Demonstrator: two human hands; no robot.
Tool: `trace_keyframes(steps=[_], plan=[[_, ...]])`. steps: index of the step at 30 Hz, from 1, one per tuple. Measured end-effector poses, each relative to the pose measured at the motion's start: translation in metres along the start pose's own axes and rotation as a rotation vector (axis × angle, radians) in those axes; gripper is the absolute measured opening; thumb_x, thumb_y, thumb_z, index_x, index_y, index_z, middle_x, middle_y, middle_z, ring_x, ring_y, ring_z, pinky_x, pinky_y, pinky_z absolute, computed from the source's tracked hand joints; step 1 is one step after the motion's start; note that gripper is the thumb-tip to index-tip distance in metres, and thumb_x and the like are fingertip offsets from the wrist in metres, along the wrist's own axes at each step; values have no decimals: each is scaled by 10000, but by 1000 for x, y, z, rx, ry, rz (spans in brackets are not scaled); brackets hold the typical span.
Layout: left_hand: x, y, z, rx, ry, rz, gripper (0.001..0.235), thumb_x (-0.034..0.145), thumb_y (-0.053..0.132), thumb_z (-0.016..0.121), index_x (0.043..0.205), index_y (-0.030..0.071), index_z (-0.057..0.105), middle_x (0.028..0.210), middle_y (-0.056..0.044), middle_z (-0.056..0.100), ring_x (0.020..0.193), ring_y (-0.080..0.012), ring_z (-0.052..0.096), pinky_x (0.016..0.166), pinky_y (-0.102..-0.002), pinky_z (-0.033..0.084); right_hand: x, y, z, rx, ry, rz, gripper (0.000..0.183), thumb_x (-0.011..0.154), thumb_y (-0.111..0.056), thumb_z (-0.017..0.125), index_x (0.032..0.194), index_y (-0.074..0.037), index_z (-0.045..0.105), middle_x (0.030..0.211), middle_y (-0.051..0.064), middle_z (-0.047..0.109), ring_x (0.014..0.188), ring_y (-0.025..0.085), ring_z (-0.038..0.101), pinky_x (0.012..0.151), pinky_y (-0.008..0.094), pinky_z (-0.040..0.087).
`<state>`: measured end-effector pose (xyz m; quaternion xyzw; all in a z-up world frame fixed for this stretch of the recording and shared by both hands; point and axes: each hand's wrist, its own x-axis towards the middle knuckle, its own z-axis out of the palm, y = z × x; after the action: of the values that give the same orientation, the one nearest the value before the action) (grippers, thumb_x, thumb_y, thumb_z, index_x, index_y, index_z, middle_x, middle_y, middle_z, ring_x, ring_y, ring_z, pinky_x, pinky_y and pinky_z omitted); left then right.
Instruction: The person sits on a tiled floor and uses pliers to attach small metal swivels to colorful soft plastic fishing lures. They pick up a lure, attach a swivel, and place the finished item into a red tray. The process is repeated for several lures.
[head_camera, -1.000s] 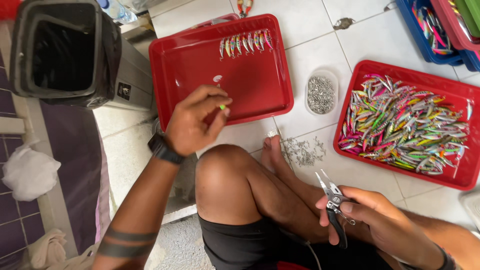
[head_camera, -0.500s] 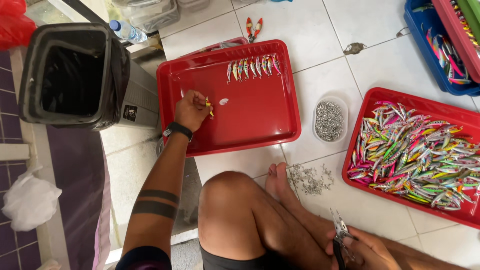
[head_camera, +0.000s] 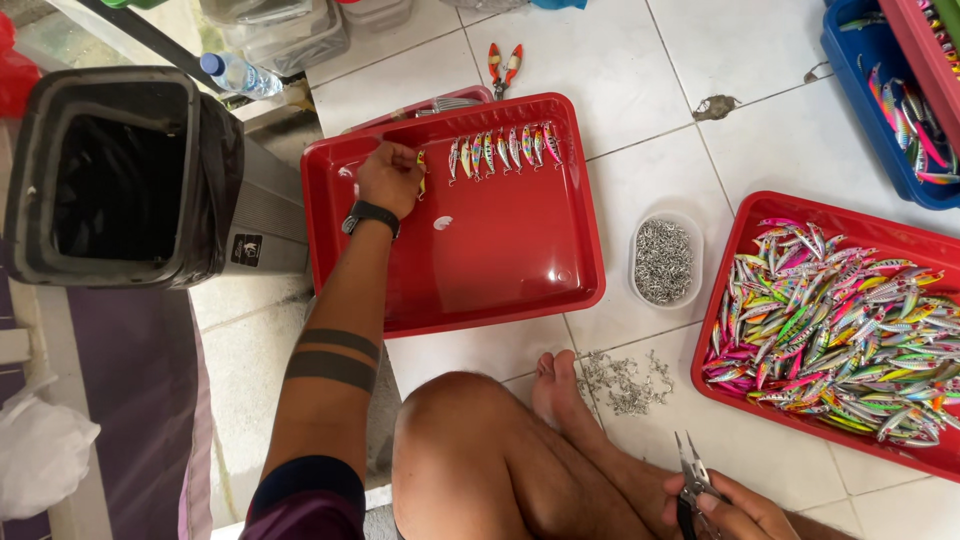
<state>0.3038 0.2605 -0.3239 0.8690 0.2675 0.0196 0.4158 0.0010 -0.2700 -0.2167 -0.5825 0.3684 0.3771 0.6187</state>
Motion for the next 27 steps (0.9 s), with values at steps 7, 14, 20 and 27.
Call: trace_keyframes(steps=[7, 14, 20, 27], plan=[[11, 3, 28, -7, 26, 68, 100, 897, 202, 752, 989, 166, 769, 984, 25, 770, 899, -149, 721, 805, -307, 630, 0, -2, 2, 30, -41, 7, 404, 956, 18, 579, 1217, 227, 804, 932, 428, 809, 655, 448, 678, 586, 416, 472], [1, 12, 32, -40, -19, 59, 179, 881, 152, 772, 1059, 153, 759, 1025, 0, 768, 872, -138, 726, 755, -289, 650, -18, -15, 11, 86, 26, 86, 390, 979, 53, 554, 1249, 230, 772, 961, 459, 767, 718, 553, 689, 700, 519, 522], [16, -11, 42, -121, 19, 149, 218, 840, 109, 709, 1047, 161, 754, 996, 7, 779, 873, -137, 730, 767, -273, 624, -30, -4, 0, 162, -104, -41, 374, 941, 53, 564, 1214, 246, 732, 911, 454, 747, 656, 588, 702, 655, 568, 554], [-59, 80, 7, -133, 159, 720, 190, 900, -71, 715, 994, 88, 668, 1006, -94, 646, 788, -209, 664, 682, -331, 588, -87, -22, 4, -31, -145, -356, 346, 976, -129, 555, 1177, 88, 734, 912, 215, 790, 690, 315, 762, 696, 393, 610]])
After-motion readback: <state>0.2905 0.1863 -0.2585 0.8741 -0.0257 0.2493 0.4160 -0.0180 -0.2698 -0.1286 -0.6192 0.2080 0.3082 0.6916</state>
